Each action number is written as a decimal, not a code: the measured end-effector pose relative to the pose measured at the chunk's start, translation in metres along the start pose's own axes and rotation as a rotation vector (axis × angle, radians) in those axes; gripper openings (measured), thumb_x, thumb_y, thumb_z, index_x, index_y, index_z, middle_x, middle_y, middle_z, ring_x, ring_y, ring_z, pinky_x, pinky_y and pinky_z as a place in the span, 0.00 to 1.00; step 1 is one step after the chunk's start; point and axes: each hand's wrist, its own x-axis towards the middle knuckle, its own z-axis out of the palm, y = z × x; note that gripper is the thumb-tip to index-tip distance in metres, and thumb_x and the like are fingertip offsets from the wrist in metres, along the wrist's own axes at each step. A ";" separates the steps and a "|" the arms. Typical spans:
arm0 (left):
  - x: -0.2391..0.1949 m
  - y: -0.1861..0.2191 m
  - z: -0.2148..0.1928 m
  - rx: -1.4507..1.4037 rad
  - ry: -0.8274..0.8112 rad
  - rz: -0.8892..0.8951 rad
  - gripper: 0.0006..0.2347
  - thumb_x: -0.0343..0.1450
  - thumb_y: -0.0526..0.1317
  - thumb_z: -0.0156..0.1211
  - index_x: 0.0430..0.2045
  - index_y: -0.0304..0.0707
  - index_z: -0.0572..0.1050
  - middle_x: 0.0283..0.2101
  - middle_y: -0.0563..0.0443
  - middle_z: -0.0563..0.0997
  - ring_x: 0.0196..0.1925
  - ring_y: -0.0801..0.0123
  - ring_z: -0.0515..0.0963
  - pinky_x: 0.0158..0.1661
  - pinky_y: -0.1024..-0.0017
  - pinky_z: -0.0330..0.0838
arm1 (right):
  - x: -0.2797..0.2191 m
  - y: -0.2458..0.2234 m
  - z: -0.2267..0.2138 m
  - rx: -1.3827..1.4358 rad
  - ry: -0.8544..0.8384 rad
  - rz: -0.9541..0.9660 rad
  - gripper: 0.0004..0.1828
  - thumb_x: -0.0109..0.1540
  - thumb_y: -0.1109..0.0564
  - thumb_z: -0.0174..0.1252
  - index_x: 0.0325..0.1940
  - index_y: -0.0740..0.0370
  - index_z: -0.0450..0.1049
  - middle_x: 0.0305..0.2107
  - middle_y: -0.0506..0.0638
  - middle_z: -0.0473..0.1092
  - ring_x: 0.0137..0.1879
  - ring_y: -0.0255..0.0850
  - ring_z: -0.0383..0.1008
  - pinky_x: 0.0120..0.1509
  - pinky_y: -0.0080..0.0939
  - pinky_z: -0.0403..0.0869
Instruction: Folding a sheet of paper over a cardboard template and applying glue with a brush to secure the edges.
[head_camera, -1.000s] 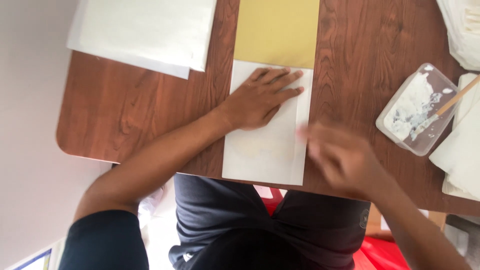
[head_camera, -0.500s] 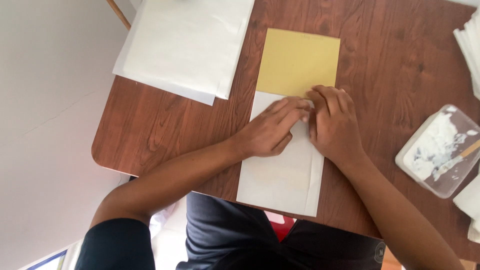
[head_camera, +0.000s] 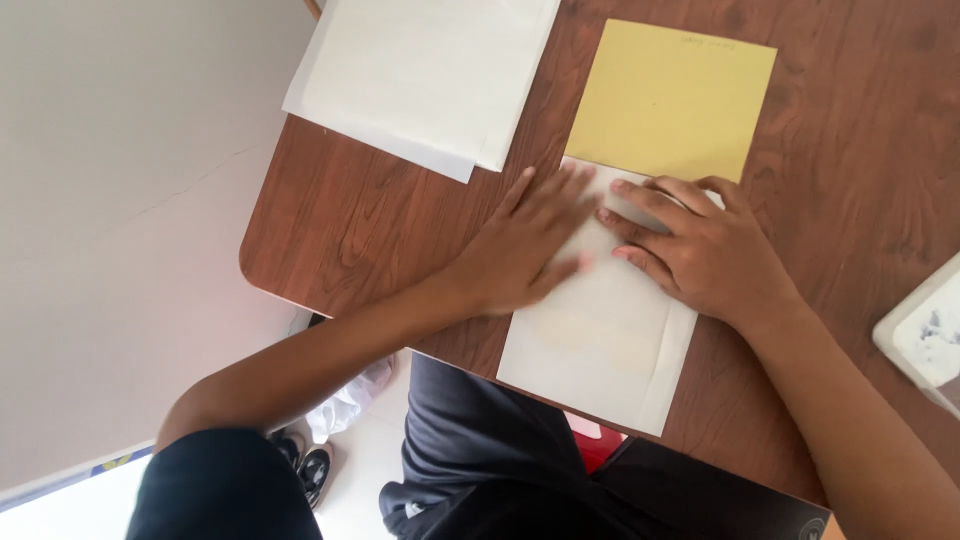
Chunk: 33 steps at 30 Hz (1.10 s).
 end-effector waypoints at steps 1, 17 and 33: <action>-0.012 0.006 -0.011 0.150 -0.197 0.068 0.27 0.80 0.56 0.38 0.72 0.39 0.55 0.75 0.36 0.54 0.79 0.44 0.50 0.73 0.41 0.38 | 0.000 0.001 0.002 0.009 0.008 -0.010 0.17 0.71 0.38 0.48 0.54 0.39 0.80 0.63 0.40 0.71 0.69 0.39 0.69 0.68 0.51 0.65; -0.130 0.062 -0.028 0.453 -0.606 0.275 0.63 0.56 0.88 0.32 0.75 0.30 0.36 0.79 0.35 0.35 0.81 0.47 0.31 0.75 0.53 0.22 | 0.003 0.007 -0.005 -0.119 0.098 -0.142 0.16 0.71 0.41 0.57 0.60 0.38 0.81 0.61 0.38 0.76 0.61 0.39 0.73 0.65 0.48 0.70; -0.110 0.053 -0.025 0.475 -0.376 0.077 0.52 0.66 0.80 0.33 0.74 0.32 0.48 0.79 0.42 0.49 0.82 0.54 0.48 0.74 0.39 0.33 | 0.003 0.004 -0.003 -0.170 0.114 -0.150 0.14 0.72 0.37 0.58 0.59 0.31 0.81 0.62 0.34 0.76 0.61 0.35 0.76 0.68 0.46 0.71</action>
